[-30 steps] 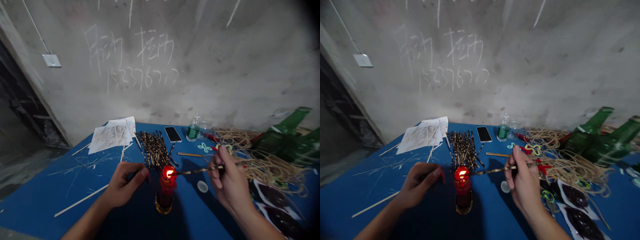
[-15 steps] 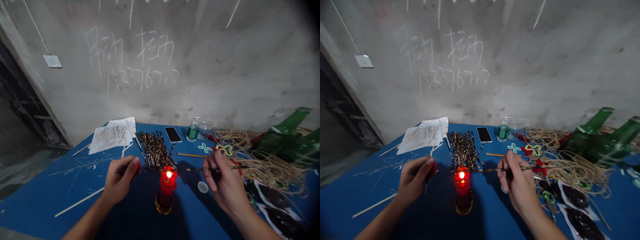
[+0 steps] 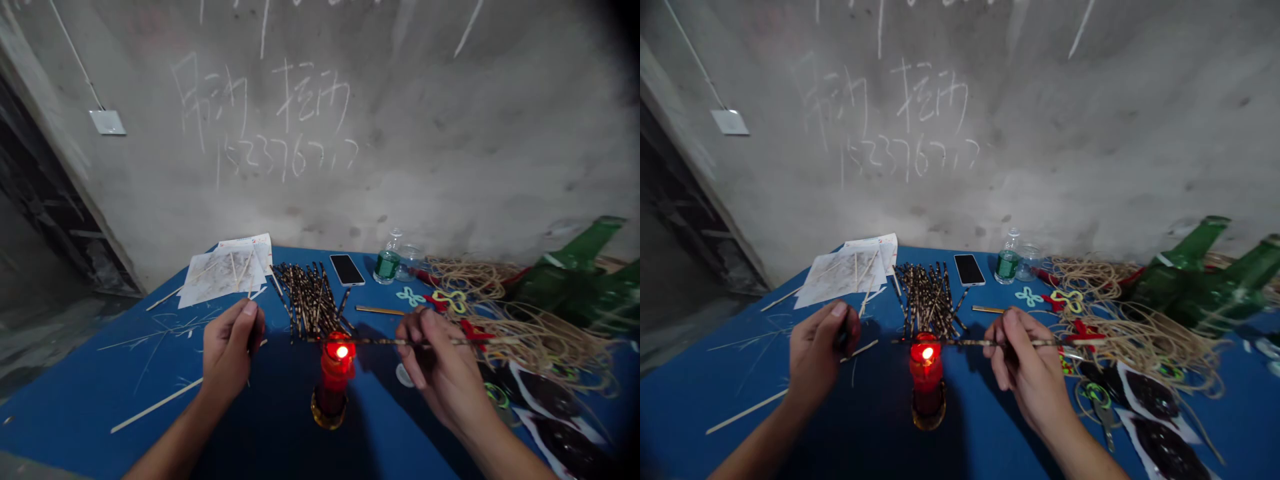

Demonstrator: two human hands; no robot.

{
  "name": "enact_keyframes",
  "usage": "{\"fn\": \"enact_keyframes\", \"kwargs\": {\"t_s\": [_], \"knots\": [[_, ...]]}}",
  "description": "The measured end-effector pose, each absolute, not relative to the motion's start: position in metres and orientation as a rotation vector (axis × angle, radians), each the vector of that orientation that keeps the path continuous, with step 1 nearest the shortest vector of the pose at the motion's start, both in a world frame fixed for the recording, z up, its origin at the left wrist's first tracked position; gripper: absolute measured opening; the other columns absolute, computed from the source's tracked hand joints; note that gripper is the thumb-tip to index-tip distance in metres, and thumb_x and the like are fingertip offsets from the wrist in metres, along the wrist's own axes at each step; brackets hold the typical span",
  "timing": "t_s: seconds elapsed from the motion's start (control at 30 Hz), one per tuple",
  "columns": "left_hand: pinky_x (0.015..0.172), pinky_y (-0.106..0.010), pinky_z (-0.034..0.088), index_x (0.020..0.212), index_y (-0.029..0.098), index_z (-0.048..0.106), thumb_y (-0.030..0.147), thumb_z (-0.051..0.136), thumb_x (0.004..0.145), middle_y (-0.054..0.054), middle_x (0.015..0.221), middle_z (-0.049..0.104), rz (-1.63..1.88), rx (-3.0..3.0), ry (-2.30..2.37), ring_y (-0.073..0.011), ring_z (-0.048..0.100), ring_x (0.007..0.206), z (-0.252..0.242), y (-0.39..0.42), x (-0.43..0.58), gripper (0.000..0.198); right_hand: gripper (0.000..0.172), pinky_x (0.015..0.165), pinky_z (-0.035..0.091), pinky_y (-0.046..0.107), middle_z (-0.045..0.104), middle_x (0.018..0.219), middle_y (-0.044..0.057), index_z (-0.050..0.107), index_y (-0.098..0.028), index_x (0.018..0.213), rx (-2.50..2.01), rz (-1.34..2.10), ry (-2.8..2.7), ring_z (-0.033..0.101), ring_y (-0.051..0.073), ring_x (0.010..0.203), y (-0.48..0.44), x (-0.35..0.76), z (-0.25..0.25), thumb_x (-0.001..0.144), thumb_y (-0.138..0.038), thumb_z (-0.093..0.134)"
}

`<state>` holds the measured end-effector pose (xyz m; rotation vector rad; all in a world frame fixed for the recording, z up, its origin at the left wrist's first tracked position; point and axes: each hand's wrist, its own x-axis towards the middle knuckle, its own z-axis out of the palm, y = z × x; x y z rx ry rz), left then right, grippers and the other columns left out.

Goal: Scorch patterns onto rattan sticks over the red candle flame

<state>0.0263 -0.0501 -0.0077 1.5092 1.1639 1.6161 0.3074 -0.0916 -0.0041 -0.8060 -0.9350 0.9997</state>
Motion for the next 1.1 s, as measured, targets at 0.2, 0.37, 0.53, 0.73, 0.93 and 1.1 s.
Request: {"fn": "enact_keyframes", "kwargs": {"t_s": [0.2,0.37,0.53,0.73,0.93,1.1], "knots": [[0.043,-0.022,0.032,0.067,0.019,0.058,0.043,0.053,0.101,0.002,0.055,0.051,1.699,1.360,1.088,-0.0102,0.043,0.045,-0.003,-0.049,0.030,0.041,0.030,0.033,0.029,0.015,0.074,0.069,0.000,0.077,-0.025,0.095,-0.833,0.938,-0.940,0.047,0.005,0.035,-0.093,0.310,-0.002,0.086,-0.050,0.089],[0.044,-0.021,0.031,0.070,0.019,0.059,0.042,0.052,0.101,0.002,0.055,0.050,1.694,1.332,1.068,-0.0103,0.041,0.046,-0.003,-0.050,0.029,0.039,0.036,0.044,0.043,0.016,0.053,0.041,-0.005,0.077,-0.024,0.095,-0.922,0.779,-0.959,0.058,0.014,0.051,-0.077,0.322,0.006,0.079,-0.050,0.095],[0.045,-0.022,0.032,0.070,0.020,0.057,0.045,0.052,0.103,0.002,0.057,0.048,1.670,1.374,1.047,-0.0105,0.041,0.048,-0.005,-0.047,0.026,0.042,0.048,0.032,0.026,0.019,0.060,0.051,-0.004,0.072,-0.020,0.084,-1.051,0.769,-1.037,0.037,0.007,0.035,-0.035,0.331,0.019,0.077,-0.063,0.091],[0.046,-0.023,0.033,0.074,0.020,0.059,0.049,0.050,0.105,0.002,0.059,0.047,1.586,1.443,1.074,-0.0116,0.042,0.050,-0.010,-0.039,0.022,0.044,0.058,0.036,0.033,0.022,0.064,0.056,-0.001,0.065,-0.019,0.072,-1.215,0.916,-1.580,0.047,0.009,0.036,0.026,0.305,0.014,0.085,-0.075,0.074],[0.047,-0.023,0.030,0.078,0.020,0.057,0.053,0.051,0.103,0.005,0.059,0.046,1.534,1.407,1.127,-0.0116,0.040,0.051,-0.021,-0.025,0.020,0.042,0.052,0.040,0.041,0.023,0.068,0.062,0.001,0.070,-0.016,0.076,-1.335,1.006,-1.896,0.051,0.009,0.040,0.091,0.264,-0.009,0.102,-0.060,0.063],[0.047,-0.024,0.027,0.080,0.021,0.055,0.051,0.051,0.103,0.006,0.059,0.042,1.494,1.359,1.151,-0.0119,0.037,0.052,-0.024,-0.017,0.020,0.038,0.028,0.087,0.064,0.042,0.073,0.125,0.009,0.071,-0.018,0.126,-1.471,0.785,-1.978,0.074,0.024,0.102,0.119,0.255,-0.010,0.105,-0.037,0.070]]}}
